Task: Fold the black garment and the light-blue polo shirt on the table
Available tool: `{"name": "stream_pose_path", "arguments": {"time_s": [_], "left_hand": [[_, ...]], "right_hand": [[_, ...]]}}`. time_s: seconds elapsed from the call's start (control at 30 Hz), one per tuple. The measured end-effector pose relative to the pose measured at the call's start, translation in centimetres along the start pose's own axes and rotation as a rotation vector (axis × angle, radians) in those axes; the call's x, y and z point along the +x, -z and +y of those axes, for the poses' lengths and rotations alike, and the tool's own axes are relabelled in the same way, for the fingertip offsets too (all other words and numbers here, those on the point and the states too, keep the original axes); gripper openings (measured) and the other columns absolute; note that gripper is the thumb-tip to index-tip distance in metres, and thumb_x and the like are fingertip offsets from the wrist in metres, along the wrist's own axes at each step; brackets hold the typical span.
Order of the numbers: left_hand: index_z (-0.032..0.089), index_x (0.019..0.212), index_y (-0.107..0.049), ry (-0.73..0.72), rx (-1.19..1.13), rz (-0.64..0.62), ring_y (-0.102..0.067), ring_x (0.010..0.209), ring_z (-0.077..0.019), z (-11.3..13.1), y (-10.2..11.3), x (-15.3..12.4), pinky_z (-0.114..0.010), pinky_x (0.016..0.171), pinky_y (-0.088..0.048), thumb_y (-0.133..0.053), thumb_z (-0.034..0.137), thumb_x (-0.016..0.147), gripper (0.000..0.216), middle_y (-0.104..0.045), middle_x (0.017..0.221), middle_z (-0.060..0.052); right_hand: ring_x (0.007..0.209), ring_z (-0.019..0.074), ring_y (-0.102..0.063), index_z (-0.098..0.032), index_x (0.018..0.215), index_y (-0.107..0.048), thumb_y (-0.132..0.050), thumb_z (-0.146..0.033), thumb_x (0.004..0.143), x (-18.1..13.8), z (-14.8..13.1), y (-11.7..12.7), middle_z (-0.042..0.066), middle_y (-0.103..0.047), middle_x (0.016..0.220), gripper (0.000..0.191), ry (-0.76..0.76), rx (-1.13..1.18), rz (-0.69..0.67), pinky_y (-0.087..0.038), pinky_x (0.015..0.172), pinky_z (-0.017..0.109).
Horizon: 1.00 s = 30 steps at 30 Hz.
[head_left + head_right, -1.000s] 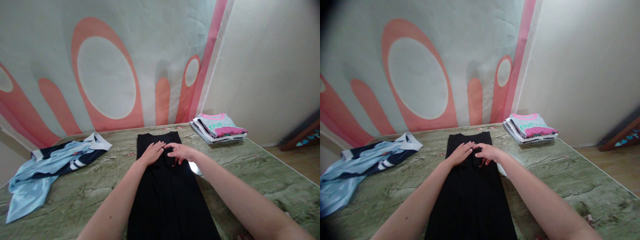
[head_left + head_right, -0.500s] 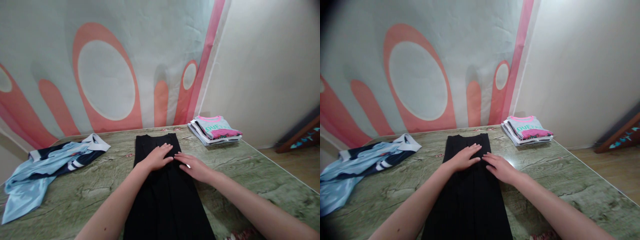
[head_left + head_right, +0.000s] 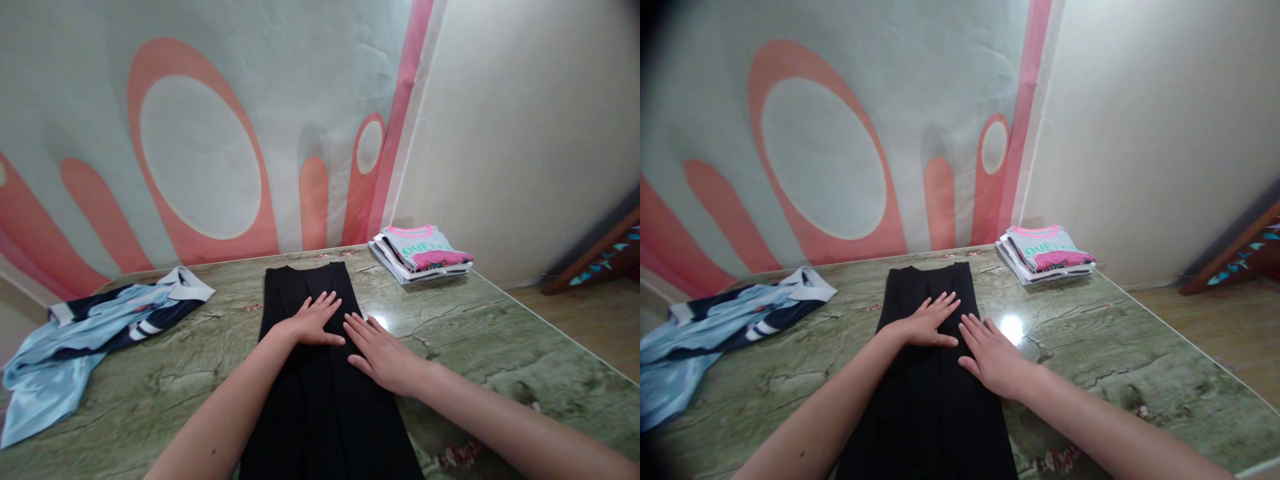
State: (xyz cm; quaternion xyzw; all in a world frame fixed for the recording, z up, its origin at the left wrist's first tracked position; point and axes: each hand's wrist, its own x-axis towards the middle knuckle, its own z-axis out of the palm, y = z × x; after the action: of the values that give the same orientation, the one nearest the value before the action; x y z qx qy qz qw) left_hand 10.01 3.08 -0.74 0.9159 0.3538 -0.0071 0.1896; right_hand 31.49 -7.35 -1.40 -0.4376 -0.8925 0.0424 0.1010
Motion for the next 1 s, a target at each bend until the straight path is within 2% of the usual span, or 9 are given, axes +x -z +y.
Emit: {"name": "stream_pose_path", "arguments": {"time_s": [0.07, 0.13, 0.2, 0.27, 0.33, 0.47, 0.57, 0.8, 1.0], "left_hand": [[0.028, 0.151, -0.021, -0.024, -0.055, 0.034, -0.009, 0.146, -0.0341, 0.1, 0.8, -0.4, -0.062, 0.111, -0.016, -0.066, 0.063, 0.073, 0.096, -0.012, 0.159, -0.013], [0.027, 0.149, -0.028, -0.034, -0.115, 0.189, -0.018, 0.145, -0.0311, -0.1, 1.9, -1.4, -0.056, 0.113, -0.023, -0.065, 0.049, 0.080, 0.081, -0.020, 0.158, -0.012], [0.024, 0.141, -0.040, 0.033, -0.158, 0.446, -0.034, 0.139, -0.0272, -0.2, 2.4, -3.1, -0.049, 0.111, -0.031, -0.057, 0.036, 0.086, 0.058, -0.036, 0.151, -0.012], [0.021, 0.129, -0.050, 0.163, -0.188, 0.660, -0.049, 0.126, -0.0241, -0.1, 2.0, -5.5, -0.043, 0.104, -0.043, -0.049, 0.028, 0.089, 0.040, -0.052, 0.135, -0.012], [0.019, 0.121, -0.052, 0.258, -0.191, 0.728, -0.057, 0.115, -0.0227, 0.4, 0.4, -8.4, -0.040, 0.095, -0.050, -0.046, 0.025, 0.089, 0.032, -0.058, 0.122, -0.012], [0.021, 0.136, -0.041, 0.227, -0.031, 0.579, -0.046, 0.131, -0.0247, 1.9, -3.8, -14.4, -0.046, 0.108, -0.040, -0.048, 0.029, 0.091, 0.046, -0.050, 0.138, -0.012], [0.026, 0.145, -0.035, 0.219, 0.093, 0.450, -0.039, 0.137, -0.0264, 2.6, -5.2, -18.0, -0.049, 0.112, -0.034, -0.048, 0.032, 0.092, 0.055, -0.041, 0.149, -0.008], [0.036, 0.129, -0.056, 0.198, 0.053, 0.386, -0.052, 0.126, -0.0271, 3.7, -3.8, -22.3, -0.051, 0.111, -0.037, -0.051, 0.030, 0.090, 0.040, -0.059, 0.134, -0.003], [0.044, 0.133, -0.050, 0.029, -0.075, 0.267, -0.053, 0.125, -0.0230, 7.6, -2.6, -22.2, -0.050, 0.112, -0.037, -0.050, 0.022, 0.090, 0.048, -0.061, 0.131, 0.001]], "right_hand": [[0.139, 0.0320, -0.032, -0.011, 0.143, -0.041, -0.045, -0.041, 0.095, -1.0, -1.1, 0.1, 0.019, -0.037, 0.149, 0.056, -0.020, -0.036, 0.012, -0.022, 0.112, 0.059], [0.130, 0.0327, -0.045, -0.015, 0.133, -0.053, -0.047, -0.035, 0.094, -2.0, -2.1, 1.0, 0.017, -0.050, 0.140, 0.044, -0.011, -0.037, -0.011, -0.023, 0.110, 0.061], [0.115, 0.0274, -0.058, -0.021, 0.119, -0.064, -0.047, -0.029, 0.094, -2.2, -3.1, 2.6, 0.011, -0.064, 0.124, 0.031, 0.031, 0.026, -0.050, -0.030, 0.108, 0.056], [0.108, 0.0215, -0.060, -0.024, 0.113, -0.066, -0.045, -0.024, 0.095, -1.6, -4.2, 3.8, 0.006, -0.069, 0.114, 0.027, 0.109, 0.120, -0.058, -0.038, 0.103, 0.045], [0.115, 0.0199, -0.056, -0.024, 0.119, -0.063, -0.043, -0.020, 0.095, -0.4, -5.2, 4.2, 0.006, -0.066, 0.120, 0.031, 0.191, 0.177, -0.031, -0.041, 0.101, 0.040], [0.134, 0.0204, -0.038, -0.022, 0.136, -0.048, -0.040, -0.011, 0.091, 2.5, -6.3, 2.4, 0.007, -0.050, 0.142, 0.047, 0.319, 0.185, -0.025, -0.035, 0.107, 0.043], [0.137, 0.0209, -0.034, -0.022, 0.140, -0.044, -0.041, -0.010, 0.089, 3.9, -6.3, 0.5, 0.007, -0.045, 0.146, 0.052, 0.345, 0.169, -0.060, -0.033, 0.108, 0.046], [0.137, 0.0208, -0.033, -0.023, 0.136, -0.049, -0.039, -0.012, 0.093, 3.6, -6.4, -1.0, 0.005, -0.050, 0.143, 0.045, 0.308, 0.190, -0.032, -0.028, 0.111, 0.047], [0.125, 0.0209, -0.047, -0.019, 0.123, -0.060, -0.047, -0.014, 0.089, 0.5, -8.5, 1.9, 0.008, -0.064, 0.124, 0.036, 0.480, 0.303, -0.118, -0.028, 0.110, 0.044]]}}
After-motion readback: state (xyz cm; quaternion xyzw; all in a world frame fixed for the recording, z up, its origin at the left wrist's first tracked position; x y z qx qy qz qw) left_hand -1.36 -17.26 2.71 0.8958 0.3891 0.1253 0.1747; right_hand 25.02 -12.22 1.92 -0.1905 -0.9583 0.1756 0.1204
